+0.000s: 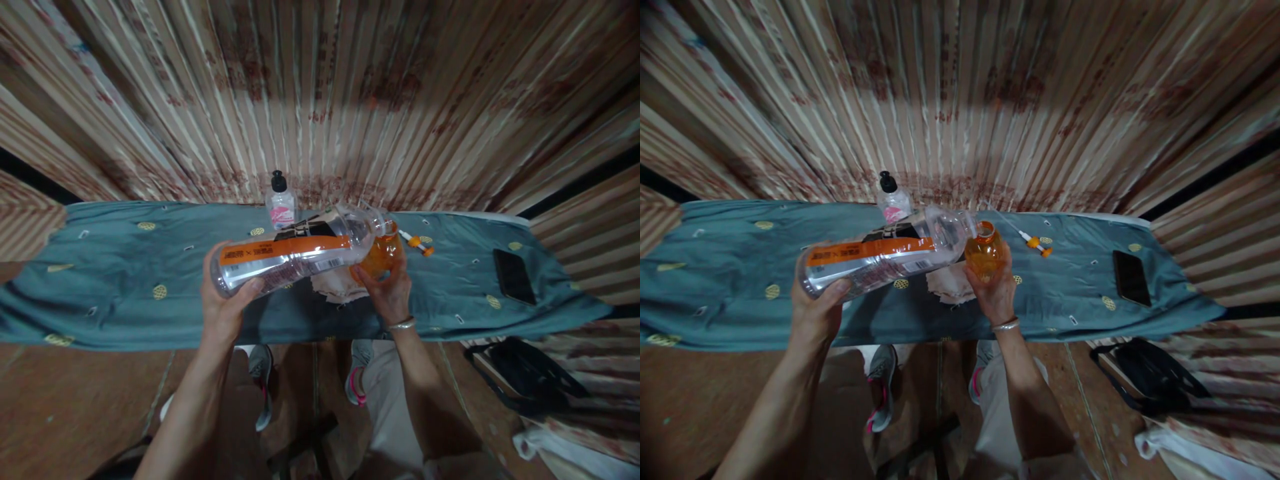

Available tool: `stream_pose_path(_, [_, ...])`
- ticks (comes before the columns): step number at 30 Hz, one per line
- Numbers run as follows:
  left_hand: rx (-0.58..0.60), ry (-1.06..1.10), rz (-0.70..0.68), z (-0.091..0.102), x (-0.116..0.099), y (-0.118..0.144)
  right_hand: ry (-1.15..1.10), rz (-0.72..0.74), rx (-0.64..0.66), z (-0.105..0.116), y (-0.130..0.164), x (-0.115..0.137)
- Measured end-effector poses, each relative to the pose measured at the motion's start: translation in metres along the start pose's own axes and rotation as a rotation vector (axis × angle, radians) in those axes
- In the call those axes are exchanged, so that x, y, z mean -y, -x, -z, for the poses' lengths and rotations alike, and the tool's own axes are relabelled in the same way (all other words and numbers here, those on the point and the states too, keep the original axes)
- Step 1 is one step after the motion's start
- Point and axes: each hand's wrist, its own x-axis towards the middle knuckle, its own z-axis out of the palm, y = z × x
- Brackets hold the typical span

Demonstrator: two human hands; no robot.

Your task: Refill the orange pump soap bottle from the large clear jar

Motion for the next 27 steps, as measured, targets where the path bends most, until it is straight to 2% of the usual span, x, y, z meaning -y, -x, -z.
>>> stream_pose_path(8, [-0.011, 0.019, 0.033, -0.0008, -0.0002, 0.0017, -0.014, 0.029, -0.02, 0.0026, -0.0012, 0.0037])
stream_pose_path(15, [-0.015, -0.024, 0.035, -0.0004, -0.0014, 0.0017, -0.023, -0.052, 0.005, 0.0026, -0.0001, 0.004])
stream_pose_path(27, [-0.031, 0.031, 0.068, -0.0041, -0.0038, 0.0009, 0.037, -0.055, -0.013, 0.0032, -0.0009, 0.0066])
